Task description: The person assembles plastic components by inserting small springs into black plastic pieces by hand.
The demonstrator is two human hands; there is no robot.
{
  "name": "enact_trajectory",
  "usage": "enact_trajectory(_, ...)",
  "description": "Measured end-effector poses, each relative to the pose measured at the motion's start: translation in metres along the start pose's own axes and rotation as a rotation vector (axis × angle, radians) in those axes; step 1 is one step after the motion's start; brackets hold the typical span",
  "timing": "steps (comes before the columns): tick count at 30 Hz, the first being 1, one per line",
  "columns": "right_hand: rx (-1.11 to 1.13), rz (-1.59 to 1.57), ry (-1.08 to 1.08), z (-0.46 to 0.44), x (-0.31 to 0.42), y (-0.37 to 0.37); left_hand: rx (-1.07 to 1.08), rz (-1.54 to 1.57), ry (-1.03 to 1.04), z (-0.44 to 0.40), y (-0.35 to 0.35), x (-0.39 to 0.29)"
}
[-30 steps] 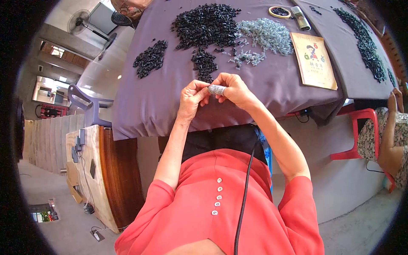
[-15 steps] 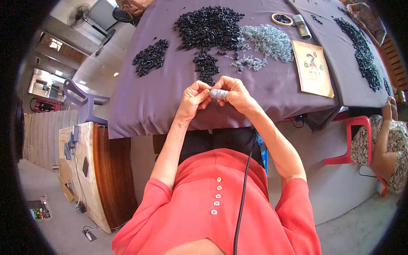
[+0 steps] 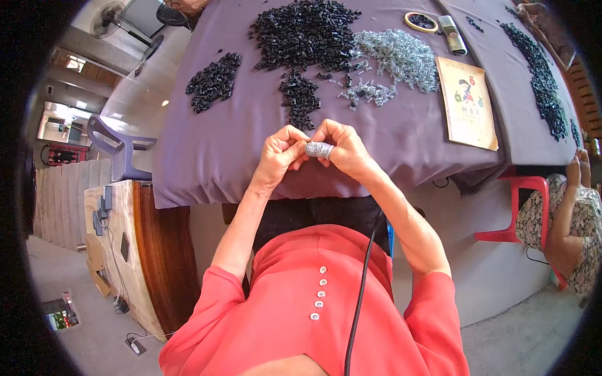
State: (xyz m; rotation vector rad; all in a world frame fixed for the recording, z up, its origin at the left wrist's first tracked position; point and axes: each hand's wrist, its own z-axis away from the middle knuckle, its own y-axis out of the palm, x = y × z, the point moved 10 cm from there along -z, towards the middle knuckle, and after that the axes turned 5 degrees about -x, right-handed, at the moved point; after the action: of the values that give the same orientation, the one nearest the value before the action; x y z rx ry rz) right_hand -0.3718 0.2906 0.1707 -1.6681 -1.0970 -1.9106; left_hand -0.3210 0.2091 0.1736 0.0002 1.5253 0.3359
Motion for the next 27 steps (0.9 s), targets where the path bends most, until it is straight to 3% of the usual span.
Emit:
enact_trajectory(5,0.085,-0.107,0.042,-0.0023,-0.0003,0.0031,0.009,0.055,-0.012,0.0025,0.003,0.001)
enact_trajectory(27,-0.025,-0.074,0.079,-0.0004,-0.004,0.0013,0.051,0.059,-0.029,0.0031,-0.0018,0.007)
